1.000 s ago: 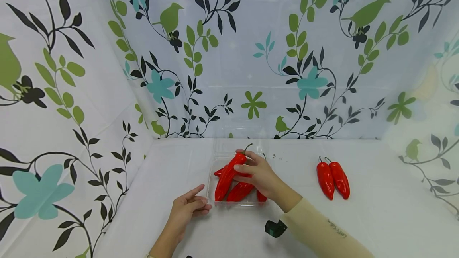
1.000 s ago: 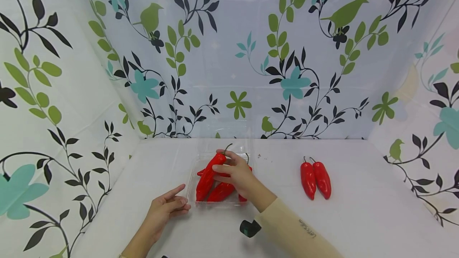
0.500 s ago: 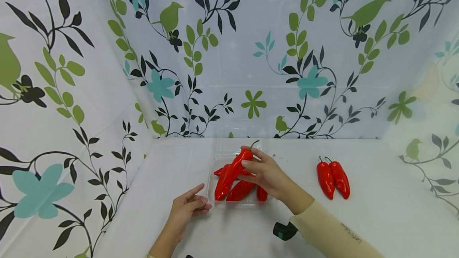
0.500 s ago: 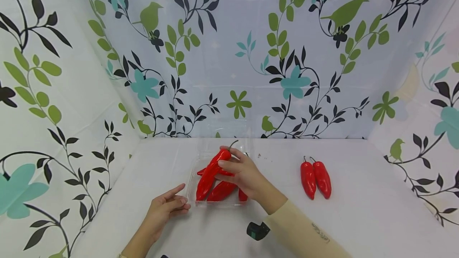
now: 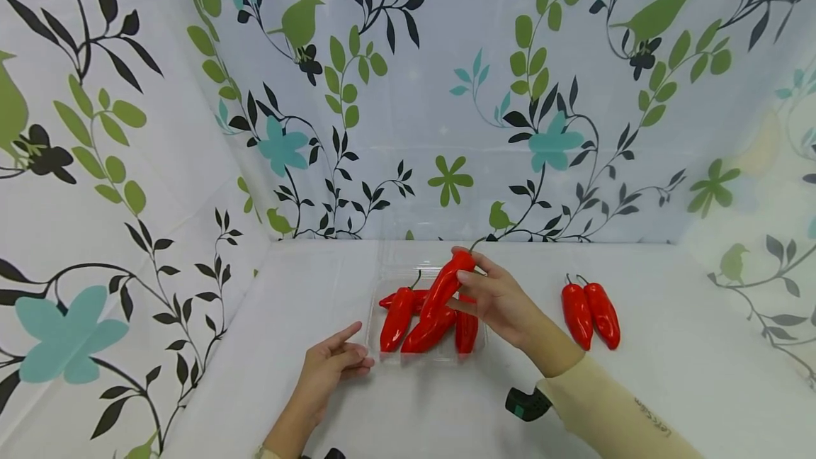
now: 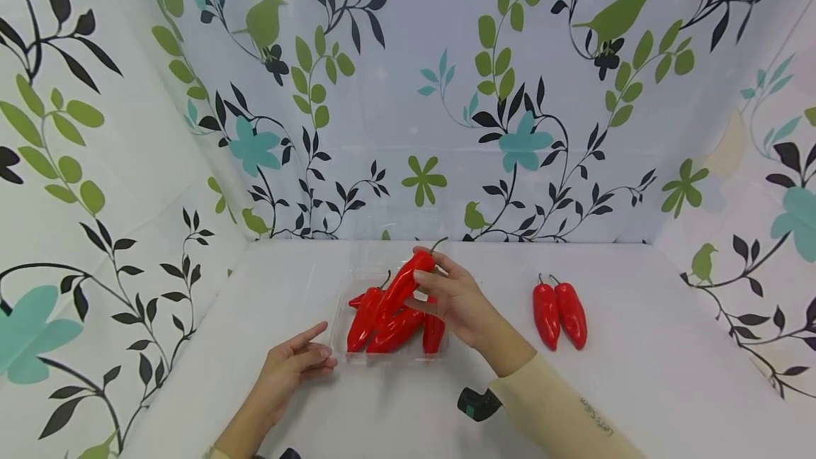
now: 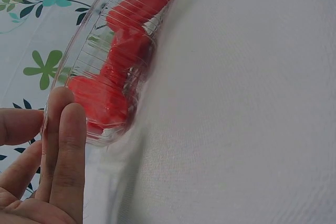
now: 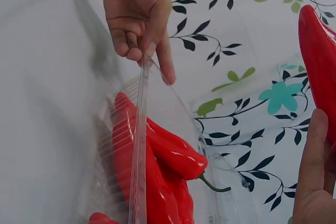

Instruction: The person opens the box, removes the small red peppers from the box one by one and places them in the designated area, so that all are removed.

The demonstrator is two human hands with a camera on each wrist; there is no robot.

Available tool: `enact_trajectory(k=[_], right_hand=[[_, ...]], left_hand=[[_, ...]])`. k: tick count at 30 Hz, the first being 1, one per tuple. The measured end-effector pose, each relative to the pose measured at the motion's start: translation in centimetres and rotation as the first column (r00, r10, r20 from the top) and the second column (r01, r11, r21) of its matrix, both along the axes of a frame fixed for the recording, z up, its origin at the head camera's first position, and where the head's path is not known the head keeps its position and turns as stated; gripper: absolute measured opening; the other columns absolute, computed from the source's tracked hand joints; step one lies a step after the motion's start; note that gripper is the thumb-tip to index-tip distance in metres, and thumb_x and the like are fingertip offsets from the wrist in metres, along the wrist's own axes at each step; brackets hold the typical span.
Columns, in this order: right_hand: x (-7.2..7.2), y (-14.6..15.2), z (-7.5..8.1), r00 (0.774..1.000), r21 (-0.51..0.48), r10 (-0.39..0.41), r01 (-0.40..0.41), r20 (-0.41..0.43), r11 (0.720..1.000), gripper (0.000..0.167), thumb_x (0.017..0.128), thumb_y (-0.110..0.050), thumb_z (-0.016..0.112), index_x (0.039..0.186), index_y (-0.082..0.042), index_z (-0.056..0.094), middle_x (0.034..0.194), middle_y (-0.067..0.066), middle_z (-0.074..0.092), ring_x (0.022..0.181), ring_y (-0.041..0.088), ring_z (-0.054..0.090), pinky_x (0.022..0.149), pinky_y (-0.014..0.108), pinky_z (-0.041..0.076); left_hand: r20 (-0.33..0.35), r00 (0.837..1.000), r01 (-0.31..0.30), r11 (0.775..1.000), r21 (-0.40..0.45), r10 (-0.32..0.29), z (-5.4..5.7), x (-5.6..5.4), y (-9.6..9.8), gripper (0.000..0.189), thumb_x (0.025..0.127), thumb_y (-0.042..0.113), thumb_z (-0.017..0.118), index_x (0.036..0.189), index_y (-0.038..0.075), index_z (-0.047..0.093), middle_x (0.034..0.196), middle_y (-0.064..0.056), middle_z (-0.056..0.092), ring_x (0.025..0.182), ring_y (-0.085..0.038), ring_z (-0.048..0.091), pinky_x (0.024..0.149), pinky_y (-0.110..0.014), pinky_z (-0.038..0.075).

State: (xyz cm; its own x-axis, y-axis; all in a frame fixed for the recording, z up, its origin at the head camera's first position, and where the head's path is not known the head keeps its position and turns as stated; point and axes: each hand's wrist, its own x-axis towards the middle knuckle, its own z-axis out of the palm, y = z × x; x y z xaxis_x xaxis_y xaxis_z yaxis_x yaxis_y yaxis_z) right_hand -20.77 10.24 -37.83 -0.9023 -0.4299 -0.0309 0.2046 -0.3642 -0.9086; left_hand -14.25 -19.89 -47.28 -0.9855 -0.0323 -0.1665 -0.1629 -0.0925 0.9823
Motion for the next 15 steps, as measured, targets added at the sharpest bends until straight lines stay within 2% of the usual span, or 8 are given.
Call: enact_trajectory(k=[6, 15], right_hand=[[-0.3, 1.4, 0.0, 0.999, 0.026, -0.029, 0.030, -0.021, 0.999, 0.058, 0.101, -0.014, 0.060, 0.154, -0.014, 0.037, 0.149, 0.015, 0.041, 0.131, 0.031, 0.048, 0.101, 0.050, 0.052], [-0.7, 3.5, -0.1, 0.994, 0.101, -0.097, 0.103, -0.056, 0.990, 0.060, 0.102, -0.018, 0.063, 0.156, -0.017, 0.037, 0.151, 0.015, 0.040, 0.134, 0.031, 0.045, 0.101, 0.050, 0.052]], left_hand=[[0.008, 1.000, -0.006, 1.000, -0.004, 0.007, 0.2, -0.1, 0.0, 0.049, 0.097, -0.001, 0.062, 0.145, 0.000, 0.053, 0.099, -0.018, 0.066, 0.089, -0.028, 0.074, 0.083, -0.039, 0.062], [0.011, 1.000, -0.008, 1.000, 0.000, 0.008, 0.3, 0.0, 0.1, 0.049, 0.096, 0.000, 0.063, 0.144, 0.001, 0.054, 0.098, -0.017, 0.067, 0.089, -0.029, 0.074, 0.084, -0.040, 0.062]])
